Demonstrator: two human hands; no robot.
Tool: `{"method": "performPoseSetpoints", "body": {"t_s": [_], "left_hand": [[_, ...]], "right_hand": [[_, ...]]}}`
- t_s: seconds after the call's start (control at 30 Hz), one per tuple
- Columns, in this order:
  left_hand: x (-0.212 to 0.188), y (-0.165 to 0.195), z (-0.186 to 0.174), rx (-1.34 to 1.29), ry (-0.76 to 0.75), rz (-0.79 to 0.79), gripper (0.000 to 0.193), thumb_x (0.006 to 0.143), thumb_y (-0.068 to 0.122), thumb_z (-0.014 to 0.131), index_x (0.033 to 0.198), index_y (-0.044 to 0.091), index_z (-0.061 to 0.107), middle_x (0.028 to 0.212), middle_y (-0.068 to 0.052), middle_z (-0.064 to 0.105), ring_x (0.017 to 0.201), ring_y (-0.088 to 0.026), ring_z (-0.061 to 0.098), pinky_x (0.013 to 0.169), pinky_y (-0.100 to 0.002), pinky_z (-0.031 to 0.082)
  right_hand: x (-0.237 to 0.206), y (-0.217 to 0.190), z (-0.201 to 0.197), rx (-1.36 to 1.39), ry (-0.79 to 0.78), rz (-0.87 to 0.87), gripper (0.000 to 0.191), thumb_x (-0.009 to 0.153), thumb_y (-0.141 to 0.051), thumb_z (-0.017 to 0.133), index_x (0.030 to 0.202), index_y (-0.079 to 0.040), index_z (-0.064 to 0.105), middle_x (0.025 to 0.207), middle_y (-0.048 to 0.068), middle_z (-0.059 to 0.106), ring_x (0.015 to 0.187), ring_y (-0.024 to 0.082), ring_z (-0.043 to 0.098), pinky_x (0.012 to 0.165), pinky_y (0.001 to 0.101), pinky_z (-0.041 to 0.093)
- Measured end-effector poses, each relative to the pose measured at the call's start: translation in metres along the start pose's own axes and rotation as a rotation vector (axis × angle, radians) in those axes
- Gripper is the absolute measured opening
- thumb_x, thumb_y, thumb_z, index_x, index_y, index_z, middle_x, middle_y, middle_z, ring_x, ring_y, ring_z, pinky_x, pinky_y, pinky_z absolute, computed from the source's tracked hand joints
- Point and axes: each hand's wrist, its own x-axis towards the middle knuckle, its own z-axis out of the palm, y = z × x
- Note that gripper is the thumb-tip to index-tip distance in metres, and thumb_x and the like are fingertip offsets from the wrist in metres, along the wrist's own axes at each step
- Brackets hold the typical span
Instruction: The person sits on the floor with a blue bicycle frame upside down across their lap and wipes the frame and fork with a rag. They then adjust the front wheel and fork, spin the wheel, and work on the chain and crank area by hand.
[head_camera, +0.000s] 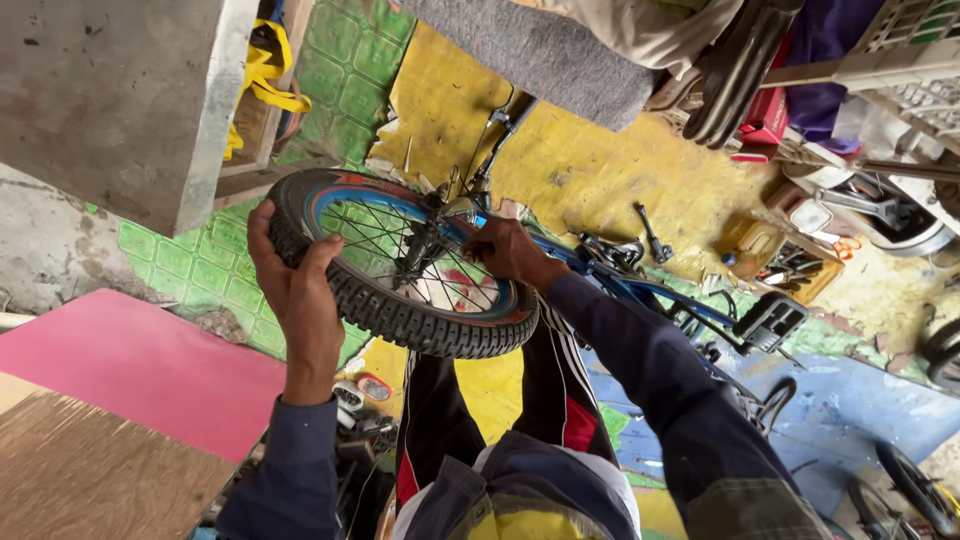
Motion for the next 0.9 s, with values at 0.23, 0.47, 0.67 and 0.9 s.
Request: {"method": "performPoseSetpoints", "body": {"t_s": [0.23, 0.47, 0.67, 0.9], "left_hand": [[-0.011, -0.004, 0.005, -0.009, -0.013, 0.092, 0.072, 0.091, -0.007, 0.065, 0.155, 0.005, 0.035, 0.162, -0.008, 0.028, 0.141, -0.020, 0.042, 0.105, -0.035, 0.052], [-0.003, -0.002, 0.002, -0.067, 0.022, -0.041, 0.072, 0.088, -0.006, 0.065, 0.154, 0.005, 0.039, 0.141, -0.013, 0.049, 0.121, -0.023, 0.056, 0.102, -0.035, 0.055], [0.002, -0.004, -0.001, -0.052, 0.018, 0.031, 0.069, 0.088, -0.005, 0.067, 0.152, 0.003, 0.041, 0.139, -0.008, 0.051, 0.120, -0.017, 0.056, 0.102, -0.033, 0.053], [0.028, -0.005, -0.011, -0.093, 0.030, -0.134, 0.069, 0.082, -0.006, 0.066, 0.147, 0.003, 0.047, 0.121, -0.006, 0.063, 0.102, -0.017, 0.063, 0.092, -0.031, 0.053]], "right_hand": [[0.015, 0.019, -0.003, 0.027, 0.266, 0.017, 0.020, 0.086, -0.002, 0.070, 0.102, -0.007, 0.080, 0.087, 0.014, 0.072, 0.078, 0.032, 0.068, 0.069, 0.0446, 0.057], [0.001, 0.021, 0.002, 0.107, 0.157, 0.174, 0.036, 0.089, -0.007, 0.068, 0.124, 0.000, 0.066, 0.099, 0.020, 0.067, 0.087, 0.034, 0.071, 0.073, 0.0442, 0.058], [-0.007, -0.007, -0.004, -0.099, -0.060, 0.014, 0.046, 0.092, -0.001, 0.054, 0.136, -0.009, 0.067, 0.091, 0.022, 0.067, 0.085, 0.044, 0.065, 0.077, 0.0535, 0.052], [-0.018, -0.035, -0.041, -0.263, -0.380, 0.268, 0.030, 0.081, -0.010, 0.067, 0.107, -0.017, 0.079, 0.076, 0.021, 0.065, 0.073, 0.040, 0.065, 0.066, 0.0505, 0.052]]}}
